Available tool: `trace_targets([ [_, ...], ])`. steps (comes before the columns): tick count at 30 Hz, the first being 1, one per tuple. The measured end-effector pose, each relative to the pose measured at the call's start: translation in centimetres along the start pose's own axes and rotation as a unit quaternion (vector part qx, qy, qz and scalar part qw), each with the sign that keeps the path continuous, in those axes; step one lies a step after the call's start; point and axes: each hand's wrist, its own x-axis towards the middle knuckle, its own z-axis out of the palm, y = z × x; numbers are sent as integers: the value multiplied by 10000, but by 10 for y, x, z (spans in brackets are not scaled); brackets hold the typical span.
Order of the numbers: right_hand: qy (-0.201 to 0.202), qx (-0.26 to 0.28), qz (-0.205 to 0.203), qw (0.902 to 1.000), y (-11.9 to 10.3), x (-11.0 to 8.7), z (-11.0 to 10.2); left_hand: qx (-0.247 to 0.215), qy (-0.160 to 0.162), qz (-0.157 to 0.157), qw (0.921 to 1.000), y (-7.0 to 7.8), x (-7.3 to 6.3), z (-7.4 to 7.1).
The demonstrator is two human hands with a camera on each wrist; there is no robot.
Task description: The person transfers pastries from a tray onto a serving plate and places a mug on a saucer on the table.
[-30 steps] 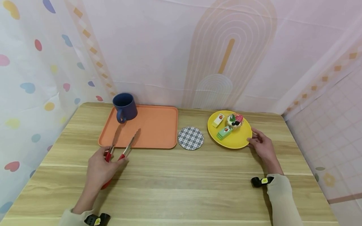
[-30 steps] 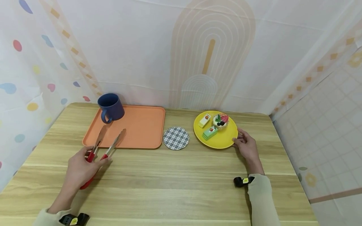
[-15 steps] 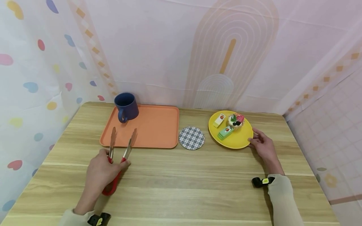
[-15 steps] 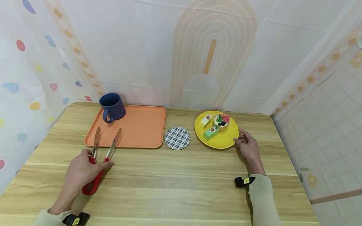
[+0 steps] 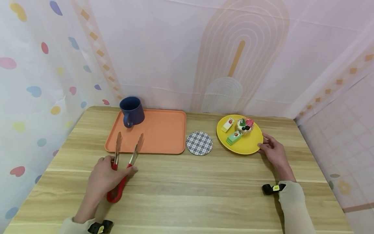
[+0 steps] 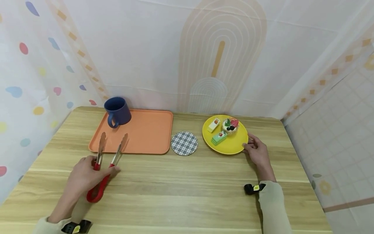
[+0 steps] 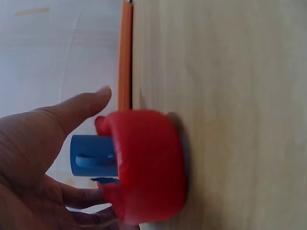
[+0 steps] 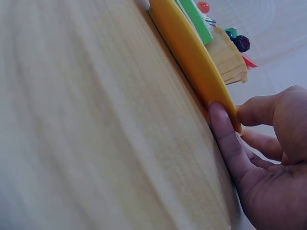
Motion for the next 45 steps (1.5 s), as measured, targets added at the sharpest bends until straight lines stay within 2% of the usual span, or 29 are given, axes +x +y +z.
trace_targets([
  [3,-10,-71,13,10000,-2,-1,0,-165,21,83,9998,-3,1,-1],
  [10,-135,-521,19,9985,-10,-5,-3,-670,661,421,9947,-6,2,-5],
  [19,-27,-1591,-109,9872,-25,-13,-6,-1097,1187,550,9853,-1,5,-14],
  [24,-28,-1756,-299,9840,-32,-18,-4,-1169,1422,753,9800,1,10,-20],
  [34,88,-1824,-931,9788,-46,-28,3,-1445,1502,1087,9720,4,23,-31],
  [45,181,-1909,-1728,9661,-67,-44,20,-1848,1539,1469,9595,5,45,-41],
])
